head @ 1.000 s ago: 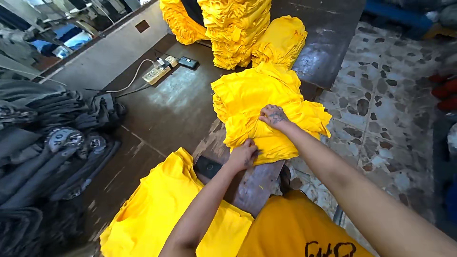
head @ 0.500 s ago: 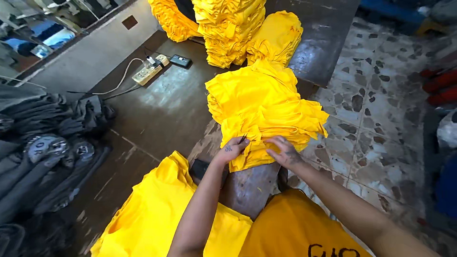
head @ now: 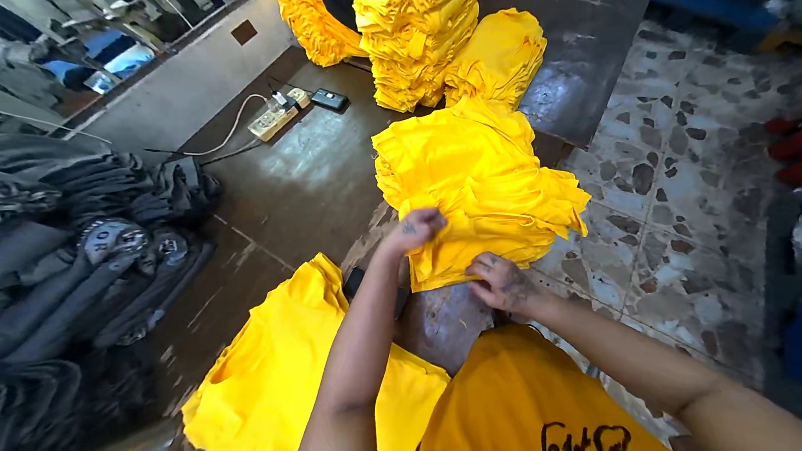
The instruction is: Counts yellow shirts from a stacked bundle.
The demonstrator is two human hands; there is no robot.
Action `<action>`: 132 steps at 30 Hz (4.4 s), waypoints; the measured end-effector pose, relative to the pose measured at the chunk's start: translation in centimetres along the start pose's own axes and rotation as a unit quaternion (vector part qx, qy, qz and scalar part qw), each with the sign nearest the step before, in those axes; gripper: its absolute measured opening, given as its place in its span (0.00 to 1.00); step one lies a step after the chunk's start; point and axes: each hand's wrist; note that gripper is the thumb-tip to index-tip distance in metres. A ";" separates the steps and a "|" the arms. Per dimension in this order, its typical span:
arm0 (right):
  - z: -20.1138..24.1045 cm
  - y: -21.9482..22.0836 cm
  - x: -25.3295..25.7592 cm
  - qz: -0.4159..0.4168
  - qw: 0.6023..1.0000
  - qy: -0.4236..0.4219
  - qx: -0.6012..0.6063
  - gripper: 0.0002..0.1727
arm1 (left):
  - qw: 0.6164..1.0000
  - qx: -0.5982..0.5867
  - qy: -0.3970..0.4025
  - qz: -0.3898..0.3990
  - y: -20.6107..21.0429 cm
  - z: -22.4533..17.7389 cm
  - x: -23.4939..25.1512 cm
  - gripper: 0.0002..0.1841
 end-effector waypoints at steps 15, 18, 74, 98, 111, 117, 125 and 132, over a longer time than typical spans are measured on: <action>-9.7 0.0 9.9 0.123 0.986 0.078 -0.076 0.19 | 0.986 0.158 0.035 0.028 5.3 -0.5 -0.5 0.18; -9.5 0.1 9.4 0.122 0.988 0.068 -0.072 0.20 | 0.965 0.230 -0.050 0.114 5.4 -0.9 -0.3 0.22; -3.6 4.6 6.5 -0.098 0.995 0.027 0.009 0.12 | 0.976 -0.194 -0.094 0.000 0.9 1.8 0.8 0.12; -4.7 -2.2 8.3 0.119 0.965 0.129 0.195 0.10 | 0.947 0.317 0.024 0.044 0.0 -4.5 -1.8 0.16; -3.3 -6.2 4.6 0.096 0.973 0.137 0.160 0.12 | 0.983 0.178 0.041 -0.019 0.9 -2.0 -2.1 0.19; 0.1 -6.7 -0.6 0.307 0.919 0.186 0.161 0.16 | 0.996 0.086 -0.010 -0.025 2.7 1.1 -3.1 0.24; -0.3 -3.1 3.0 0.055 0.971 0.195 0.130 0.19 | 0.992 0.098 0.033 -0.067 3.3 2.1 -2.2 0.16; -1.6 0.3 5.4 0.051 0.969 0.190 0.148 0.13 | 0.992 0.077 0.035 -0.092 3.9 2.0 -3.6 0.14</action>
Point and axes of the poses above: each hand's wrist, its own x-axis towards the middle knuckle, its own y-axis out of the palm, z = x × y, and after that the axes turned 1 degree about -z, right-handed
